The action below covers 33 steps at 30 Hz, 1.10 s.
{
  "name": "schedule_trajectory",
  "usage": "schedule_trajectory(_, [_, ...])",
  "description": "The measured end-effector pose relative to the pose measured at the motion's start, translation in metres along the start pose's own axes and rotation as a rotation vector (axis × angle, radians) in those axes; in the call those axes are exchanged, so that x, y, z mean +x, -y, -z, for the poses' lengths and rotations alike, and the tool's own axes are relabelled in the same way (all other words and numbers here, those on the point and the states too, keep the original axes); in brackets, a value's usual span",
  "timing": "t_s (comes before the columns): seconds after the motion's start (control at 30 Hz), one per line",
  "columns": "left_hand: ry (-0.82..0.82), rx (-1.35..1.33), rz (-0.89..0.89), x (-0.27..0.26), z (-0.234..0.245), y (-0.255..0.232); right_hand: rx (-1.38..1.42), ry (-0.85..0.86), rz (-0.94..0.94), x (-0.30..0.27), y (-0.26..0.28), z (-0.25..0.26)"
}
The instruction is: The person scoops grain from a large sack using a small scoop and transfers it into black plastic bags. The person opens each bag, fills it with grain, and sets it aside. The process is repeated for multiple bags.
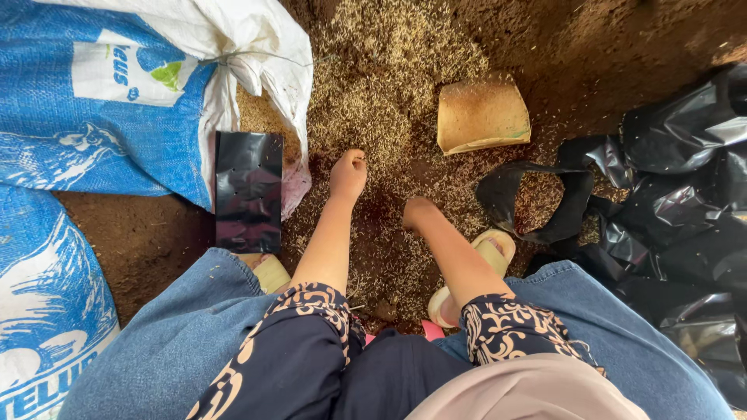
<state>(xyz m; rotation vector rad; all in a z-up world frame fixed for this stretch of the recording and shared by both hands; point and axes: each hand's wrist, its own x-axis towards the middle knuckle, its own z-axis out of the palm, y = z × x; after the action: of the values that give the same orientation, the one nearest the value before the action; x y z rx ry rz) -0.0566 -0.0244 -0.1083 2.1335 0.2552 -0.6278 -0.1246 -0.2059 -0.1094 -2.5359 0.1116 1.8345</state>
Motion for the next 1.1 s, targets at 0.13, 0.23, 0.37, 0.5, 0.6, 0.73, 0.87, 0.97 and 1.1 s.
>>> schedule_trajectory(0.13, [-0.064,-0.076,-0.059,-0.006,0.0,0.006,0.739,-0.236,0.099,-0.02,-0.017,0.057])
schedule_trajectory(0.23, [-0.139,-0.13,-0.15,-0.004,-0.004,0.01,0.975,-0.432,0.157,-0.037,-0.021,0.096])
schedule_trajectory(0.37, [-0.162,-0.164,-0.13,-0.001,-0.005,0.013,1.081,-0.559,0.152,-0.048,-0.013,0.121])
schedule_trajectory(0.5, [-0.168,-0.173,-0.108,0.006,-0.011,0.009,0.893,-0.748,0.183,-0.042,-0.011,0.116])
schedule_trajectory(0.6, [-0.171,-0.129,-0.083,0.013,-0.016,0.006,0.826,-0.868,0.209,-0.034,-0.015,0.112])
schedule_trajectory(0.73, [-0.273,-0.128,-0.307,0.013,-0.024,0.001,0.632,-1.309,0.42,-0.039,-0.034,0.107])
schedule_trajectory(0.87, [-0.173,-0.158,-0.172,-0.007,-0.022,-0.02,0.698,-1.171,0.282,-0.069,-0.051,0.105])
schedule_trajectory(0.97, [-0.125,-0.158,-0.139,-0.03,-0.021,-0.055,0.561,-1.214,0.277,-0.099,-0.063,0.112])
schedule_trajectory(1.1, [0.023,-0.005,-0.266,-0.056,-0.038,-0.109,0.305,-0.909,0.087,-0.152,-0.09,0.145])
